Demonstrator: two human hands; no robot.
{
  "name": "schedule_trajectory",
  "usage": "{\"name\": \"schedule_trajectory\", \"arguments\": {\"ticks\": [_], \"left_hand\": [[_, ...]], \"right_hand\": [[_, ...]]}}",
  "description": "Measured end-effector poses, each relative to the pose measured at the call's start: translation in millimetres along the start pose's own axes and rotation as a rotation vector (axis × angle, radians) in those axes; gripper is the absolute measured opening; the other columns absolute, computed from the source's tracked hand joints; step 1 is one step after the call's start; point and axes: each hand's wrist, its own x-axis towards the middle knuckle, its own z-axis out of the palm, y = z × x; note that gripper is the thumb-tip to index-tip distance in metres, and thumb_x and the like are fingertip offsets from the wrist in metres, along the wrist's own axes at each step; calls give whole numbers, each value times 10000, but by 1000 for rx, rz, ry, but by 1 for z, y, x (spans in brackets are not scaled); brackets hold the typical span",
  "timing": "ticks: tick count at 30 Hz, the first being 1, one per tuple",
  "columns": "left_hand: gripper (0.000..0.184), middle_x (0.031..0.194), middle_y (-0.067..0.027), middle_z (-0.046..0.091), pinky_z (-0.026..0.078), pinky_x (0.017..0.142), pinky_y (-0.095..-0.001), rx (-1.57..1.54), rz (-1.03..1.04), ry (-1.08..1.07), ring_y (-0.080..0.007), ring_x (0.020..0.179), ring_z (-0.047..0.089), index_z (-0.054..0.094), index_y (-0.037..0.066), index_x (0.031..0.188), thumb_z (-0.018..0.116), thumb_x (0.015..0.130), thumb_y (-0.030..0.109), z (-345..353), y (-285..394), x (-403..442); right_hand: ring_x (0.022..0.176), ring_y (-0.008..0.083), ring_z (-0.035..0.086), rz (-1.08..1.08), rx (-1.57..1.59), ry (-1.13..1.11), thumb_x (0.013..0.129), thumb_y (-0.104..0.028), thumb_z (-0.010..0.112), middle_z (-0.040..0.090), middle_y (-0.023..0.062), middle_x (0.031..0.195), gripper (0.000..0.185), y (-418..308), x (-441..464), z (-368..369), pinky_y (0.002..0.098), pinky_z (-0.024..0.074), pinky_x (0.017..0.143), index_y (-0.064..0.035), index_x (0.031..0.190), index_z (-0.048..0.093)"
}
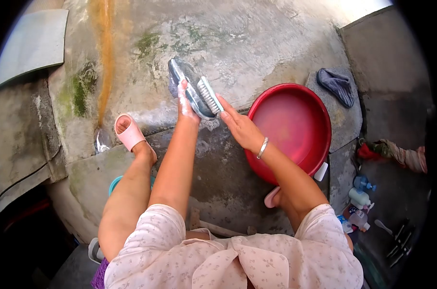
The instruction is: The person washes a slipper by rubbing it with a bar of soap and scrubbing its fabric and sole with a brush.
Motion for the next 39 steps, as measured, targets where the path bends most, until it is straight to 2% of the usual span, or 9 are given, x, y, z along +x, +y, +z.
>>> {"name": "schedule_trajectory", "arguments": {"ticks": [2,5,10,18,21,25,28,34,39], "left_hand": [[674,1234,-140,595,464,977,-450,-12,-23,-77,-314,1097,590,475,63,1353,578,845,495,-11,-10,6],[612,1180,-134,623,505,921,-434,-9,-25,-147,-291,1040,624,502,55,1320,565,865,459,-5,-22,4],[625,1076,-139,637,537,870,-438,20,-73,-169,-293,954,637,544,71,1229,551,834,555,-15,3,10],[600,1184,-140,632,532,920,-406,157,-92,-224,-280,1024,641,493,71,1340,527,892,469,-18,-23,-9],[631,1206,-156,621,528,935,-429,8,-166,-295,-270,1054,639,495,50,1334,526,887,495,-14,5,-20],[595,1087,-176,655,604,737,-387,-3,-220,-405,-280,883,686,512,20,1284,556,873,447,-41,-5,-5],[568,1042,-171,667,609,708,-375,62,-176,-360,-271,858,693,512,1,1270,566,869,400,-32,-11,-23],[542,1008,-103,671,580,693,-318,176,-210,-227,-196,806,674,549,28,1247,602,872,416,-34,13,-29],[536,969,-73,661,551,677,-313,268,-174,-166,-175,791,656,563,29,1220,659,823,377,-46,5,-39]], "right_hand": [[891,466,624,-41,-197,-63,1037,-341,316,649,298,958,503,-10,-2,0,528,479,741,-258,1523,217],[808,482,612,214,-435,24,1033,-345,347,633,299,809,497,-3,34,-3,545,467,730,-268,1512,238],[714,471,620,110,-455,-113,1032,-343,346,632,284,749,524,-26,2,10,551,476,667,-284,1526,184],[730,462,624,116,-491,115,1030,-340,337,641,271,764,483,18,79,-6,543,483,664,-242,1497,258],[724,478,622,80,-497,-33,1022,-348,370,639,289,774,514,-18,40,10,556,478,663,-261,1511,234],[748,452,643,108,-529,0,1015,-365,383,655,277,825,502,-2,73,0,555,487,688,-241,1491,282],[750,448,644,144,-490,114,1014,-365,385,658,277,839,492,6,99,-8,549,490,684,-238,1482,298],[784,463,633,147,-532,6,1026,-399,344,654,277,838,505,-12,80,1,544,481,708,-277,1506,243],[856,479,615,214,-400,85,1027,-370,356,644,298,900,494,30,89,-2,510,473,771,-190,1485,311]]}}
